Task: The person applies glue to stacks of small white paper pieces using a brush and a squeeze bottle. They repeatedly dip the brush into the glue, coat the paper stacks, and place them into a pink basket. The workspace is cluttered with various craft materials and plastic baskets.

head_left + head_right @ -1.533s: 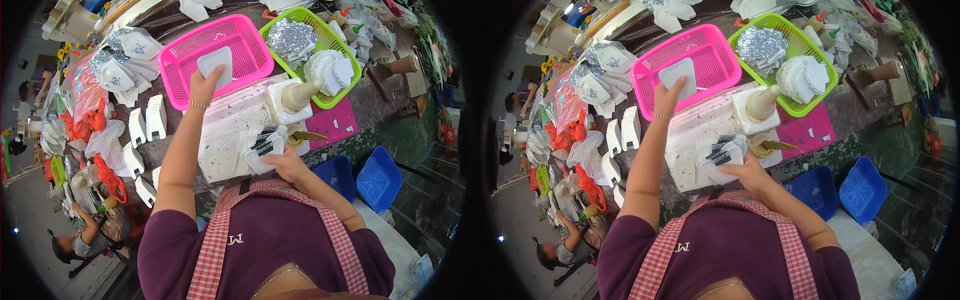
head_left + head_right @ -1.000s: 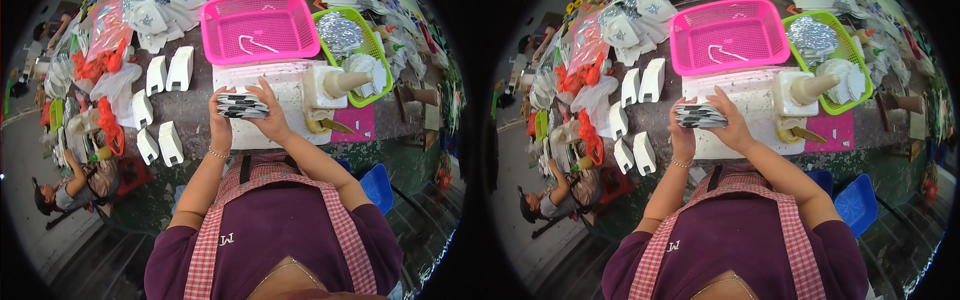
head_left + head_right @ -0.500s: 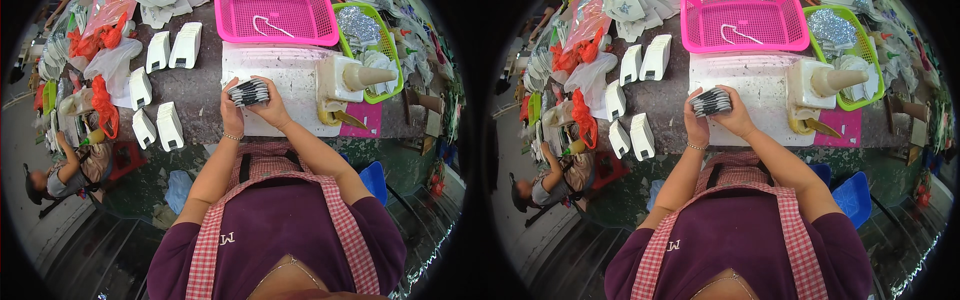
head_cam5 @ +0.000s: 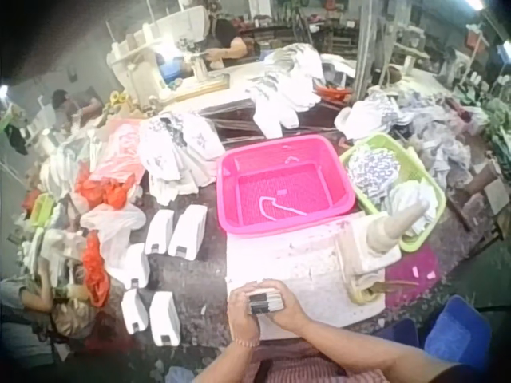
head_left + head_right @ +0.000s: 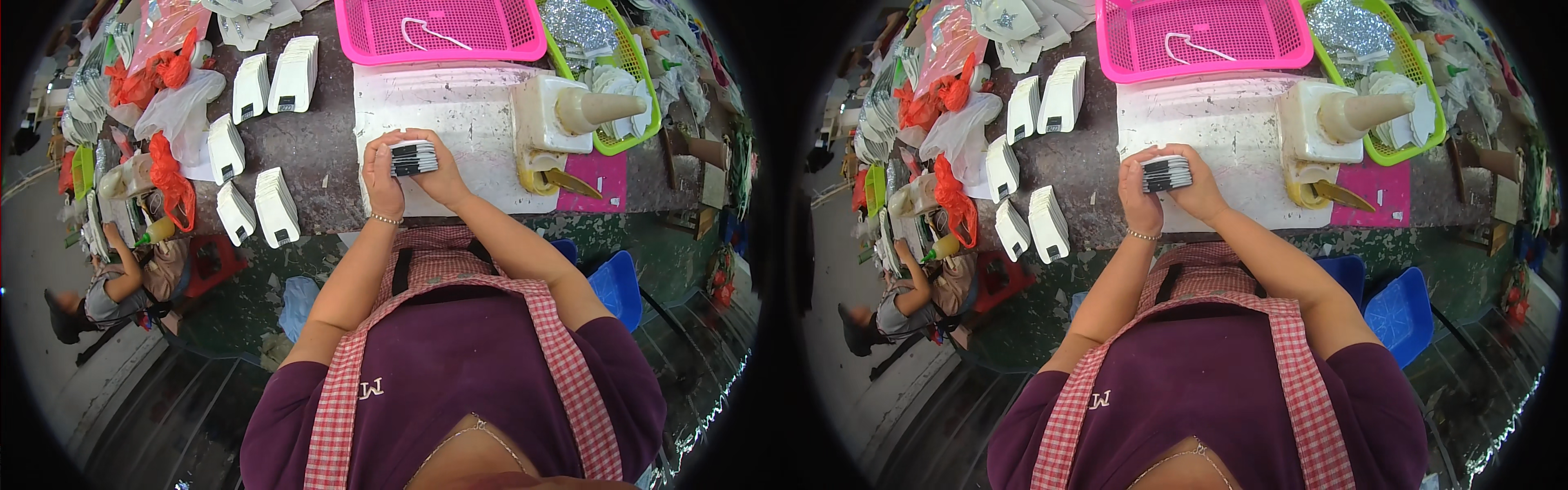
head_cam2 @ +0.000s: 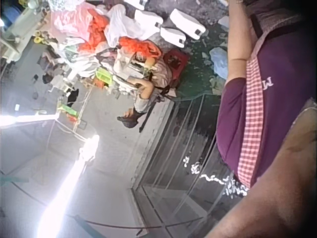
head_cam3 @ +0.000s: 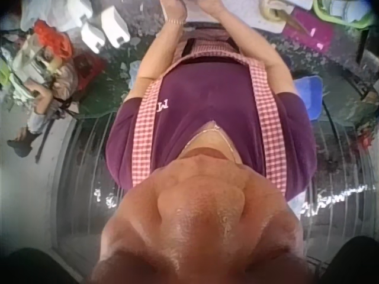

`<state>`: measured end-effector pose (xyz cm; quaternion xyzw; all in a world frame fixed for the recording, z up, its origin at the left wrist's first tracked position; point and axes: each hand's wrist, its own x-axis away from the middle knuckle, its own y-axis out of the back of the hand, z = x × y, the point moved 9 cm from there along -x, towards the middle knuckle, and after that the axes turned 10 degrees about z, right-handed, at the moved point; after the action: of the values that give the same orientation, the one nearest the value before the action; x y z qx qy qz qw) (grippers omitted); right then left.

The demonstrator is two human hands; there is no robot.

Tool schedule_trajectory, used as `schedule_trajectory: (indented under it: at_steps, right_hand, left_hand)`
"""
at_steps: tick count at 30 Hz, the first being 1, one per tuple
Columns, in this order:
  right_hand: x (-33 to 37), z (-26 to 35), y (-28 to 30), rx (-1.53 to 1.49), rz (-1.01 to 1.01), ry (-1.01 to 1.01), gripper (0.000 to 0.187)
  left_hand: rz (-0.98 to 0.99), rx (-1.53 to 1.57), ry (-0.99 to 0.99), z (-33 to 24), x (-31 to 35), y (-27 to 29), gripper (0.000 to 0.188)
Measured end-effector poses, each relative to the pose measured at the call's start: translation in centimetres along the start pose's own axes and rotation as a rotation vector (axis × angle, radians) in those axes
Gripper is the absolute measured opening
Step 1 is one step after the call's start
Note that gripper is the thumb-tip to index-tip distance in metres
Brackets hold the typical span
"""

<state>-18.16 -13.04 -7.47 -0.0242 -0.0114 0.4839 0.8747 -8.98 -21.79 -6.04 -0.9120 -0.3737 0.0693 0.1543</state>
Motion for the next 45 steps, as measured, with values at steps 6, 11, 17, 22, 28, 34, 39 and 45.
schedule_trajectory:
  at_steps: [6, 11, 17, 22, 28, 34, 39, 45]
  right_hand:
    - [-0.1, 1.0, 0.3, 0.022, -0.076, 0.096, 0.043]
    - [0.2, -1.9, 0.7, 0.057, -0.057, 0.018, 0.034]
    - [0.1, -1.7, 0.9, 0.005, -0.025, -0.141, 0.026]
    - [-0.4, 4.7, 1.5, 0.362, -0.054, 0.028, 0.027]
    - [-0.6, 11.9, 1.2, 0.653, 0.107, 0.109, 0.035]
    - [2.4, 21.3, 5.2, 0.526, -0.025, 0.179, 0.059]
    - [4.6, 20.4, 5.6, -0.111, 0.141, -0.069, 0.06]
    - [5.3, 23.6, 5.0, -0.078, 0.125, -0.115, 0.034]
  left_hand:
    - [0.06, 0.072, -0.055, -0.3, 0.0, -0.9, 0.026]
    - [0.094, 0.092, 0.02, 1.1, 0.4, -0.5, 0.027]
    - [0.127, -0.477, -0.136, -4.6, -0.1, 0.1, 0.054]
    - [0.545, -1.514, -0.256, -11.8, -0.6, -7.7, 0.087]
    - [0.557, -1.116, 0.18, -9.9, -1.8, -6.4, 0.052]
    - [0.43, -0.766, 0.112, -14.3, -0.3, -7.4, 0.038]
    - [0.432, -0.049, 0.346, -13.9, 1.1, -7.7, 0.052]
    - [0.453, 0.306, 0.44, -13.5, 2.1, -8.7, 0.063]
